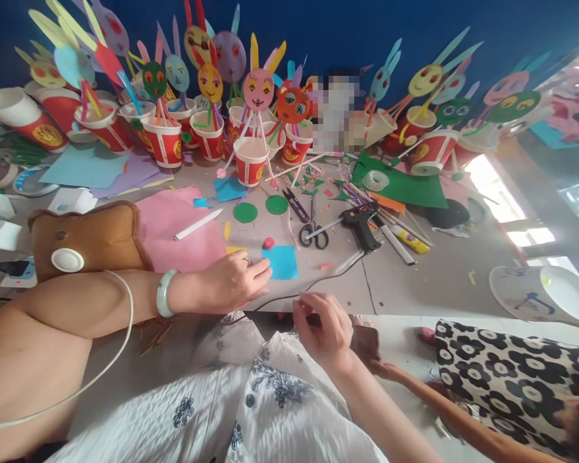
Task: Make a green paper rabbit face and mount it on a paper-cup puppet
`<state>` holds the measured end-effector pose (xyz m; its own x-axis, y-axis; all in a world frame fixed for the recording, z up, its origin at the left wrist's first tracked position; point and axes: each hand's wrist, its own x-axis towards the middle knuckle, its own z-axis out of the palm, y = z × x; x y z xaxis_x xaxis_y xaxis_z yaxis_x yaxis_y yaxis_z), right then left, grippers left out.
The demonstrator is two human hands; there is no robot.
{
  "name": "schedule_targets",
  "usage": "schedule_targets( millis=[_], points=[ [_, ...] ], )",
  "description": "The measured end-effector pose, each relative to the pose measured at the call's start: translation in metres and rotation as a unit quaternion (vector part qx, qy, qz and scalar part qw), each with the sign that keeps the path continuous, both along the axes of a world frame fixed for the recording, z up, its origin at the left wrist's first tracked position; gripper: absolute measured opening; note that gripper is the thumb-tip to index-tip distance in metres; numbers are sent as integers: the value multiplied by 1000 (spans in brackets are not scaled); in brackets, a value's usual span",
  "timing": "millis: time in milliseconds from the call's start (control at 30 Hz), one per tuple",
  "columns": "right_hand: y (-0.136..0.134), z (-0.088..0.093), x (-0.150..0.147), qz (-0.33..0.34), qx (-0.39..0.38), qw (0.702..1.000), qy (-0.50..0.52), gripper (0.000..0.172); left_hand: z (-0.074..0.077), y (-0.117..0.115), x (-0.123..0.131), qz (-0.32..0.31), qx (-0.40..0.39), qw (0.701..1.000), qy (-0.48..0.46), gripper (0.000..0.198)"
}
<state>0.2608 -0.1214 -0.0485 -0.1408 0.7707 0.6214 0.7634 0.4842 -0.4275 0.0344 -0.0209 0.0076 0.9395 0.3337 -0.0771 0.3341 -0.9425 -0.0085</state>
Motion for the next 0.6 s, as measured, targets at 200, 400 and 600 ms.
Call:
schedule_targets(
  millis=[200, 400, 600],
  points=[
    [-43, -33, 40, -113, 53, 986, -111, 39, 0, -1, 1, 12, -7, 1000, 24, 40],
    [-58, -47, 62, -200, -53, 952, -226, 76, -21, -1, -2, 10, 40, 998, -42, 33],
    [-66, -49, 73, -173, -69, 952, -244, 81, -37, 0, -4, 2, 78, 993, -93, 23]
  ],
)
